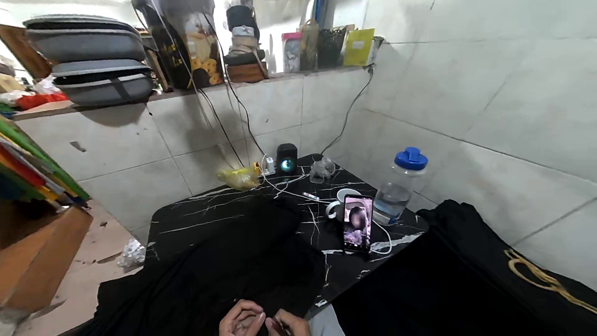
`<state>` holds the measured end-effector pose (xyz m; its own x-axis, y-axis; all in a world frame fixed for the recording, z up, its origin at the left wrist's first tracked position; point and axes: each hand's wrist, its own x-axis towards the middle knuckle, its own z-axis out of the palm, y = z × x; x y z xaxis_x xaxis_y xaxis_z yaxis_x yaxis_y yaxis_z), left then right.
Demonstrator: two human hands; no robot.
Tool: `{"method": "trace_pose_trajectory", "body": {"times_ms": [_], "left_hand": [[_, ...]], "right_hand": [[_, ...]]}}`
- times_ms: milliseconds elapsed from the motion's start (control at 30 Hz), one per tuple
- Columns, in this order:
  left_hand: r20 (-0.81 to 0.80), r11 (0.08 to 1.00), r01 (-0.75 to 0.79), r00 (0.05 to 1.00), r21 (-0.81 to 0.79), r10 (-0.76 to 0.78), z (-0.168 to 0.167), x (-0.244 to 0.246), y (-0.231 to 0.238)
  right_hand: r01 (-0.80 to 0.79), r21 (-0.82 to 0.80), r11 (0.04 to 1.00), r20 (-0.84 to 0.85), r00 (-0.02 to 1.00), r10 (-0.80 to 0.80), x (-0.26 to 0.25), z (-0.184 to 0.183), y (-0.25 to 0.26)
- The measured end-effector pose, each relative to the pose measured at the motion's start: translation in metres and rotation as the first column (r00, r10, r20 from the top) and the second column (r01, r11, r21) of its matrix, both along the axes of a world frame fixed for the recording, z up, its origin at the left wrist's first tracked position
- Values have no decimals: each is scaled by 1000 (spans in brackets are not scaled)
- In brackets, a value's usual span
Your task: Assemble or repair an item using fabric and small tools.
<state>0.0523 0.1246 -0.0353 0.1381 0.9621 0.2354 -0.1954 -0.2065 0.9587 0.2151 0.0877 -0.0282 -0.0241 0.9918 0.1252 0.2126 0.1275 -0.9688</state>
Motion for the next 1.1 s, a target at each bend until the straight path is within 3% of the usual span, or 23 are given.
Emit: {"method": "trace_pose_trajectory", "body": {"times_ms": [267,467,600,667,767,900,1100], "left_hand": [[-59,998,17,998,-63,-20,5,1,-3],[-43,999,33,999,-11,-34,0,2,-2],[-61,999,36,997,-20,-37,1,1,-4],[-78,999,36,996,-24,-38,1,1,-3],[-67,999,41,997,-29,-43,1,1,-1],[-55,999,36,998,-40,-39,0,0,-3],[-52,999,42,998,-31,-43,1,0,-2]], "right_hand": [[139,102,985,197,968,-157,31,11,15],[-56,-102,993,381,920,91,21,19,9],[-120,-61,991,421,897,134,16,22,4],[-125,-30,992,364,923,127,24,23,5],[151,114,982,122,979,-165,54,29,14],[479,332,813,175,815,-552,131,22,49],[590,419,690,248,657,-712,166,9,65]]}}
